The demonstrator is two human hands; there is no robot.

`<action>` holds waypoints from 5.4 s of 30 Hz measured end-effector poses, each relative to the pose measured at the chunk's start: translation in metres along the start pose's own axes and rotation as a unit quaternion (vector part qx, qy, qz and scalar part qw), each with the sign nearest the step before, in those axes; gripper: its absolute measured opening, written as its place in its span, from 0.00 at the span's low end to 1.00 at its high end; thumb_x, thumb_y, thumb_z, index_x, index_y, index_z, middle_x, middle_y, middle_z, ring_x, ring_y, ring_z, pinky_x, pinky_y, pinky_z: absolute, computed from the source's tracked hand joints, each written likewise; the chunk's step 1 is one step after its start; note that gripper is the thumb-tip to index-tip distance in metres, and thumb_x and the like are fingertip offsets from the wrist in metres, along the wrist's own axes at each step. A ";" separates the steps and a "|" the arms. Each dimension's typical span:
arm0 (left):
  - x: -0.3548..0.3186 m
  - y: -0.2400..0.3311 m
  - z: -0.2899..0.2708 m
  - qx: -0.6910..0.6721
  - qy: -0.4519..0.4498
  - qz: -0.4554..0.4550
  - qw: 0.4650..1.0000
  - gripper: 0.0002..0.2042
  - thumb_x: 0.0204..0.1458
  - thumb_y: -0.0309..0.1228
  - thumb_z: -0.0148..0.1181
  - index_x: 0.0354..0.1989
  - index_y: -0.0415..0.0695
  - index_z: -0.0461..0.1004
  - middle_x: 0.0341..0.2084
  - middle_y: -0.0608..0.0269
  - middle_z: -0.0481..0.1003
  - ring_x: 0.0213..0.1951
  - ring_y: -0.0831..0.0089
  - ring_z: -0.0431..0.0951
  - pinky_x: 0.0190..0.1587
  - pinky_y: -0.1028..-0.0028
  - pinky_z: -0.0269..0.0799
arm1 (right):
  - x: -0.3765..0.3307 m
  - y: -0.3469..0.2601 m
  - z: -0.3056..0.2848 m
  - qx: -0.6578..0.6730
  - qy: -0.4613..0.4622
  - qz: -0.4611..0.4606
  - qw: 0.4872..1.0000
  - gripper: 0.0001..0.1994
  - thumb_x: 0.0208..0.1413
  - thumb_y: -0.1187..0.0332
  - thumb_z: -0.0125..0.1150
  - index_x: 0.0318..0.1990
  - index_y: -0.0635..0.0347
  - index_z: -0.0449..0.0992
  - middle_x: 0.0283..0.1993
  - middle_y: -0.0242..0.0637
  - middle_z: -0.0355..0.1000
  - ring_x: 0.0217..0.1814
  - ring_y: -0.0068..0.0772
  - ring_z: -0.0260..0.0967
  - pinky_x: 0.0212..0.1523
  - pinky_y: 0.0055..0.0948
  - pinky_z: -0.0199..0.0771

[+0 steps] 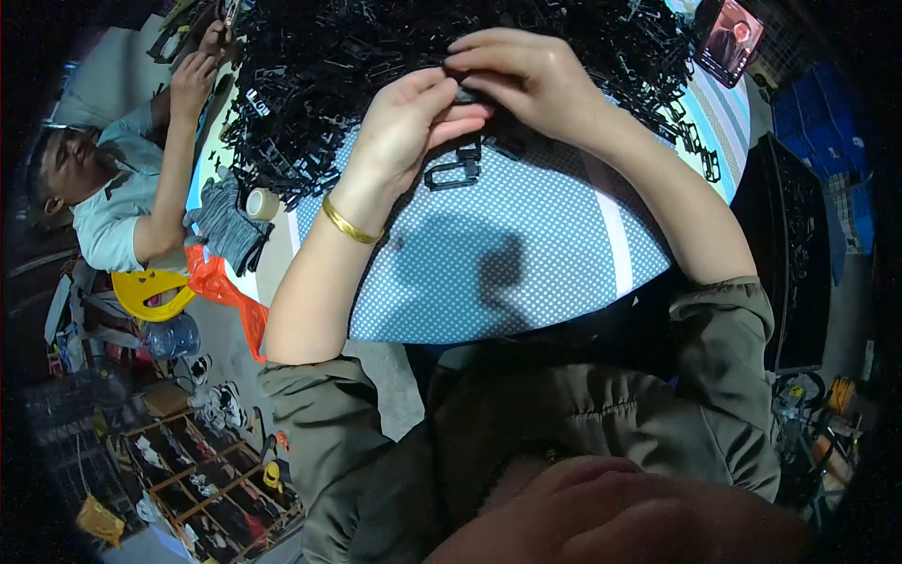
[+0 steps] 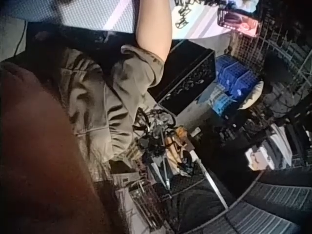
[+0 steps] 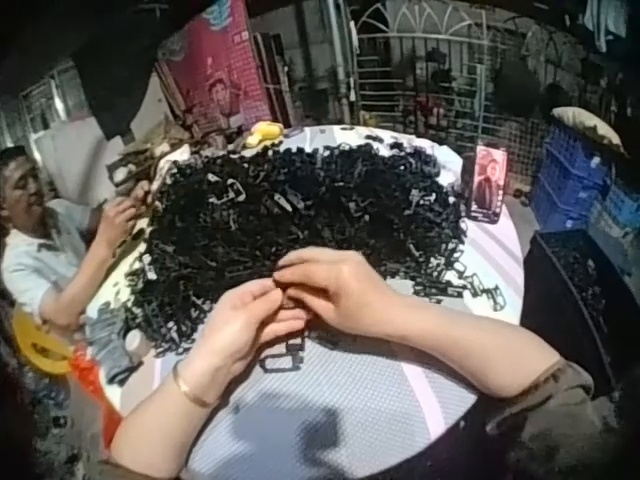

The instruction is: Sorting small black plastic components and organizing them into stacks on a workbench.

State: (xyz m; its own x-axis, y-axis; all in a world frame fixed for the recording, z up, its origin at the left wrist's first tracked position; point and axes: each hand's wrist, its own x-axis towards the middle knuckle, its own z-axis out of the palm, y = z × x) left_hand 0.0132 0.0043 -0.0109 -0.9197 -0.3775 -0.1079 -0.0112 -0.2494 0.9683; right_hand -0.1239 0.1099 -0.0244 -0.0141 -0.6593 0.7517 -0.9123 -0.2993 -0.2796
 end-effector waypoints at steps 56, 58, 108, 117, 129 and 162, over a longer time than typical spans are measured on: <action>-0.005 -0.003 0.000 0.617 0.104 0.440 0.643 0.15 0.38 0.22 0.58 0.38 0.40 0.66 0.31 0.56 0.66 0.35 0.59 0.70 0.36 0.69 0.68 | 0.009 -0.016 -0.011 0.222 -0.141 0.329 0.907 0.12 0.50 0.62 0.56 0.36 0.60 0.76 0.29 0.31 0.72 0.25 0.17 0.65 0.27 0.15 0.66; -0.003 0.004 -0.002 0.572 0.142 0.460 0.665 0.10 0.38 0.22 0.58 0.32 0.41 0.70 0.26 0.56 0.69 0.32 0.60 0.71 0.34 0.67 0.68 | 0.008 -0.016 -0.009 0.292 -0.080 0.337 0.891 0.12 0.51 0.61 0.55 0.36 0.60 0.76 0.29 0.30 0.72 0.25 0.15 0.63 0.26 0.14 0.65; 0.006 -0.001 -0.006 0.001 0.024 0.072 0.997 0.14 0.56 0.27 0.42 0.47 0.29 0.63 0.34 0.50 0.71 0.34 0.70 0.76 0.40 0.79 0.74 | 0.011 0.005 -0.008 0.031 0.091 -0.113 0.989 0.07 0.39 0.76 0.62 0.29 0.62 0.75 0.31 0.35 0.73 0.30 0.33 0.68 0.30 0.27 0.69; 0.006 0.000 -0.015 -0.079 -0.022 0.034 0.996 0.15 0.55 0.26 0.44 0.48 0.30 0.62 0.36 0.51 0.70 0.36 0.69 0.75 0.43 0.75 0.74 | 0.010 -0.015 -0.014 0.051 0.027 0.018 0.998 0.08 0.36 0.76 0.63 0.29 0.59 0.77 0.32 0.32 0.73 0.33 0.32 0.67 0.32 0.26 0.68; 0.009 0.005 -0.019 -0.094 -0.055 0.115 0.987 0.17 0.53 0.29 0.48 0.49 0.33 0.61 0.39 0.53 0.70 0.38 0.68 0.75 0.43 0.74 0.73 | 0.015 -0.019 -0.016 -0.054 0.092 -0.135 0.985 0.11 0.40 0.71 0.62 0.34 0.59 0.75 0.43 0.42 0.70 0.44 0.39 0.66 0.42 0.33 0.66; 0.001 -0.003 0.002 0.039 0.017 0.045 0.998 0.16 0.56 0.25 0.40 0.52 0.31 0.57 0.36 0.51 0.70 0.40 0.69 0.74 0.45 0.77 0.72 | -0.001 -0.006 -0.003 0.042 -0.027 0.181 0.982 0.10 0.53 0.63 0.51 0.33 0.63 0.70 0.23 0.38 0.70 0.24 0.30 0.68 0.25 0.25 0.67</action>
State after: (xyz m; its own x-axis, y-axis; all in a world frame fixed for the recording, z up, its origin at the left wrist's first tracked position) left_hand 0.0116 0.0062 -0.0139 -0.9041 -0.4265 -0.0255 0.0395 -0.1429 0.9889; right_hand -0.1202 0.1147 -0.0219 -0.3082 -0.7681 0.5613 -0.8146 -0.0917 -0.5727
